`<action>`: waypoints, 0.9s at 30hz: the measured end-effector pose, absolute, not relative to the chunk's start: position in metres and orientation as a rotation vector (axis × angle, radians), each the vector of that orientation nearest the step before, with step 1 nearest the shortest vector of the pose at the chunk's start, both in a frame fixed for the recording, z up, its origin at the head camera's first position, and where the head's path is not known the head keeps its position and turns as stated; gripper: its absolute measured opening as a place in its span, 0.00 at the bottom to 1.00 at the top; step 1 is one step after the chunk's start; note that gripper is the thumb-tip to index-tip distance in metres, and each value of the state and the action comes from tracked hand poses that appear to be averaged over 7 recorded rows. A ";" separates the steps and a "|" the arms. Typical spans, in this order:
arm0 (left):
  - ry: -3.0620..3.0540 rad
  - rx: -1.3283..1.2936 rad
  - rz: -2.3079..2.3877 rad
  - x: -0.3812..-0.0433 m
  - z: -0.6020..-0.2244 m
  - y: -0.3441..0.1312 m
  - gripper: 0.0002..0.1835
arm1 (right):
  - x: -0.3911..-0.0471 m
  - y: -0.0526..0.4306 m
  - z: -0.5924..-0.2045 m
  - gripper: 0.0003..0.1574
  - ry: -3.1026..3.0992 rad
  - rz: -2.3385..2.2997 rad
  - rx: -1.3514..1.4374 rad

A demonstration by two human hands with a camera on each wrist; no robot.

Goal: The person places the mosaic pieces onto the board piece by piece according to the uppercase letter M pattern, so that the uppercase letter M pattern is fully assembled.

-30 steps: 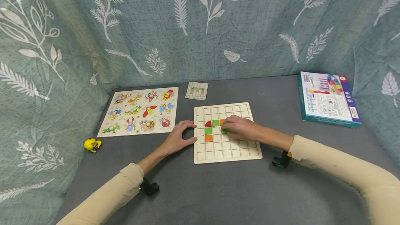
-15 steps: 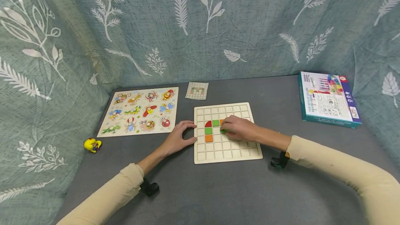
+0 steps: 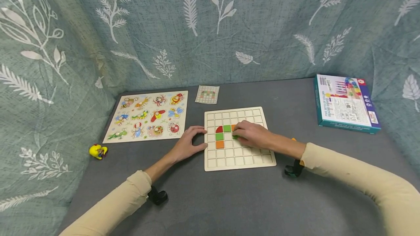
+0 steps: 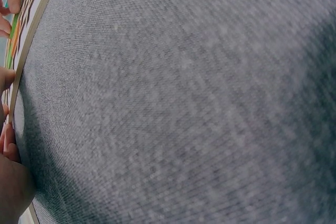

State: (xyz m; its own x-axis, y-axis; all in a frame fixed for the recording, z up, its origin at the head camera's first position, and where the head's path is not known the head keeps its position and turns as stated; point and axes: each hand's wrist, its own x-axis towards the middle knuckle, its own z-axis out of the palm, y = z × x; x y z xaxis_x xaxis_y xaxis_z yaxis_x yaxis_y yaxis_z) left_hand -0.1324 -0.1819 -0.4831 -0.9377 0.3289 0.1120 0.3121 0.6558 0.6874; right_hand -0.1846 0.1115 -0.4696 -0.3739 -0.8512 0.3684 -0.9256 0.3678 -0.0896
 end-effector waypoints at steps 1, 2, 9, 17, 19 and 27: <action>2.839 0.551 1.171 -0.133 -0.483 -0.181 0.24 | -0.184 0.112 -0.470 0.11 -2.368 0.409 1.577; 2.838 0.552 1.171 -0.133 -0.483 -0.181 0.24 | -0.184 0.113 -0.470 0.10 -2.366 0.406 1.574; 2.842 0.552 1.163 -0.133 -0.483 -0.180 0.25 | -0.183 0.119 -0.467 0.08 -2.306 0.455 1.558; 2.840 0.551 1.171 -0.133 -0.483 -0.181 0.24 | -0.179 0.141 -0.465 0.07 -2.343 0.468 1.494; 2.838 0.554 1.177 -0.133 -0.483 -0.181 0.24 | -0.178 0.147 -0.467 0.07 -2.364 0.475 1.478; 2.836 0.551 1.177 -0.133 -0.483 -0.181 0.24 | -0.174 0.166 -0.472 0.08 -2.368 0.477 1.436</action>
